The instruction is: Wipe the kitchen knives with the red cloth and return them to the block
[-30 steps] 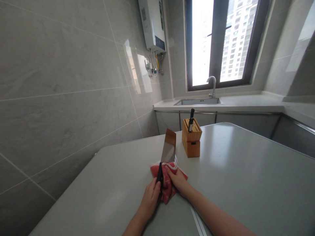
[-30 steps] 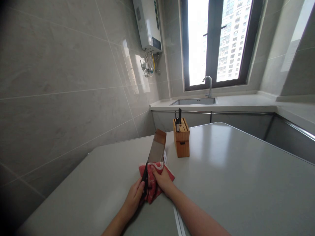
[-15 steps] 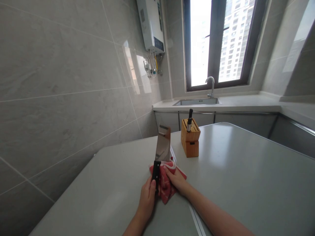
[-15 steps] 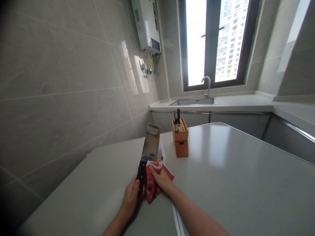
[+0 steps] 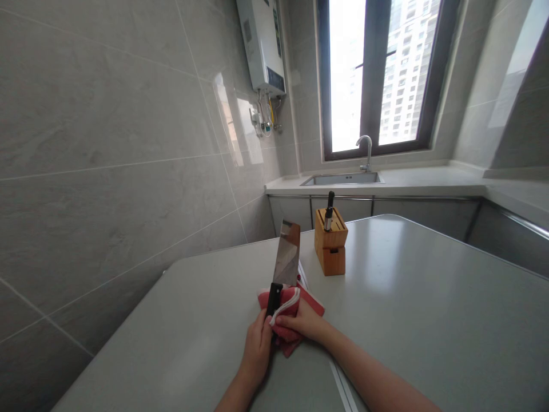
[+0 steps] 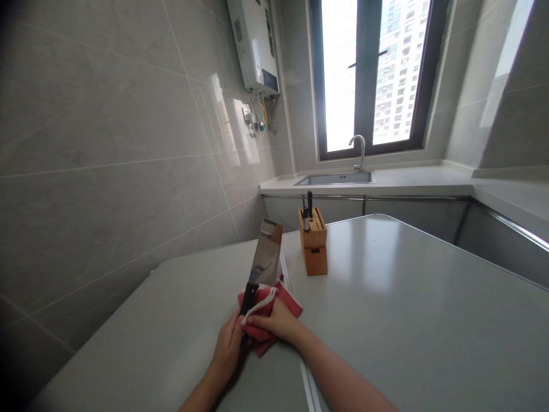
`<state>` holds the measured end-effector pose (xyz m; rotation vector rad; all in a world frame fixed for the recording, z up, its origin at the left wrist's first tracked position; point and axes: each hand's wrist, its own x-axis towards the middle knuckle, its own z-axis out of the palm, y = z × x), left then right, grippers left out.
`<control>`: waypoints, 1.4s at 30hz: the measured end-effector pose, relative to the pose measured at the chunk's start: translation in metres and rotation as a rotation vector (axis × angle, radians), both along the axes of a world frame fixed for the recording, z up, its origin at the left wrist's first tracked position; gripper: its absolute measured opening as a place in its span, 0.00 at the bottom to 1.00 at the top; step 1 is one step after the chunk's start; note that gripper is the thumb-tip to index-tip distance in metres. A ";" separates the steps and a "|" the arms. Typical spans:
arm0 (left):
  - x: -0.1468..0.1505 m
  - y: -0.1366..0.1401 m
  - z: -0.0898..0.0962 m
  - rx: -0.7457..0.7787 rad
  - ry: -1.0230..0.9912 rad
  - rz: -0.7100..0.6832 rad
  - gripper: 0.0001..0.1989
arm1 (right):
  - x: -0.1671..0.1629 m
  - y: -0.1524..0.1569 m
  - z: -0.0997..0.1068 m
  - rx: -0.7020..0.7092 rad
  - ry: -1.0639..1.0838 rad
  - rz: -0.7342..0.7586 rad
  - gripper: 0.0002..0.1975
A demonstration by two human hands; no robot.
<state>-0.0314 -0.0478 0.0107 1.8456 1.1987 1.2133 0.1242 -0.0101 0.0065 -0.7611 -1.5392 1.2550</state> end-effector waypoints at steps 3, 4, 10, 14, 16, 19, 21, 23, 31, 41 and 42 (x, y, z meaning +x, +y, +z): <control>0.001 0.000 -0.001 -0.002 0.009 -0.030 0.19 | -0.001 0.002 -0.005 -0.042 -0.001 -0.007 0.21; 0.002 0.000 -0.001 -0.008 0.010 -0.036 0.18 | -0.001 0.003 -0.007 -0.051 0.006 -0.017 0.21; 0.002 0.001 -0.003 -0.037 0.009 -0.024 0.18 | -0.003 0.002 -0.003 -0.066 0.068 -0.148 0.20; 0.002 0.001 -0.003 -0.038 0.021 -0.018 0.19 | -0.003 0.003 -0.002 -0.115 0.107 -0.217 0.19; 0.002 0.001 -0.004 -0.036 0.031 -0.004 0.20 | -0.002 0.004 -0.003 -0.135 0.121 -0.243 0.19; 0.002 0.002 -0.005 -0.031 0.031 0.006 0.20 | -0.002 0.005 -0.003 -0.141 0.120 -0.296 0.20; 0.002 0.002 -0.005 -0.029 0.028 0.009 0.20 | -0.003 0.006 -0.002 -0.134 0.113 -0.325 0.20; 0.002 0.001 -0.004 -0.023 0.030 0.020 0.20 | -0.003 0.006 -0.002 -0.124 0.110 -0.339 0.20; 0.000 -0.004 -0.001 0.003 0.014 0.067 0.18 | -0.003 0.008 -0.002 -0.181 0.133 -0.375 0.21; 0.000 -0.001 0.000 0.014 0.003 0.093 0.19 | 0.000 0.008 0.003 -0.119 0.180 -0.334 0.18; 0.000 0.000 -0.001 0.013 0.006 0.094 0.19 | 0.000 0.008 0.003 -0.111 0.178 -0.323 0.19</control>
